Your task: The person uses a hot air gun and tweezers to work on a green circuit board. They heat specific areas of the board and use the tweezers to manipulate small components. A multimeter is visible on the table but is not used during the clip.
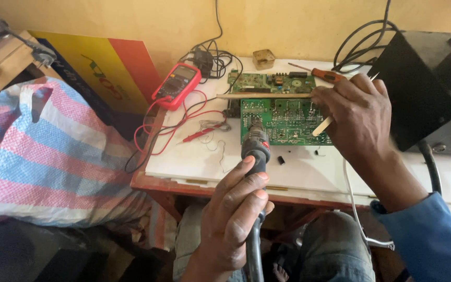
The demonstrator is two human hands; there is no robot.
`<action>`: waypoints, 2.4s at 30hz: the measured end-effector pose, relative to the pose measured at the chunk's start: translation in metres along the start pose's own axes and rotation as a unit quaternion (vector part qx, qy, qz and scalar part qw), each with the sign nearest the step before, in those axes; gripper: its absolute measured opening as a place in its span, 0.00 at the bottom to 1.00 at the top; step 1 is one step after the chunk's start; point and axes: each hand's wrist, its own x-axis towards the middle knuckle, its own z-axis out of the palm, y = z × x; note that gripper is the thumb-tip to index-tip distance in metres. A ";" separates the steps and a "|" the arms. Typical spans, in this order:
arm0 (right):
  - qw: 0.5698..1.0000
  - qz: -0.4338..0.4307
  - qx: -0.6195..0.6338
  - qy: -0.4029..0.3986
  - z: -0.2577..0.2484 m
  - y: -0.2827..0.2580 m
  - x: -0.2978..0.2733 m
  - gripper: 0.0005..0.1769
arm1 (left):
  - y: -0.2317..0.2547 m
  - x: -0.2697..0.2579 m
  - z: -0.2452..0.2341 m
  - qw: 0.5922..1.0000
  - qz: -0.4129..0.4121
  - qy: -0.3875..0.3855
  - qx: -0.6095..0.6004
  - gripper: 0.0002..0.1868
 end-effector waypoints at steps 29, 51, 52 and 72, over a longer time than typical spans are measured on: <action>0.977 0.084 0.195 -0.014 0.117 0.048 0.037 0.13 | -0.138 0.045 0.012 0.993 0.057 -0.094 -0.037 0.13; 0.846 0.224 0.472 -0.107 0.042 0.008 0.054 0.57 | -0.166 0.044 0.030 0.987 0.138 -0.076 -0.019 0.22; 0.845 0.225 0.472 -0.107 0.046 0.007 0.052 0.57 | -0.164 0.044 0.030 0.987 0.137 -0.077 -0.018 0.22; 0.791 0.203 0.532 -0.222 0.059 0.002 0.057 0.17 | -0.167 0.051 0.030 0.998 0.040 -0.041 -0.041 0.18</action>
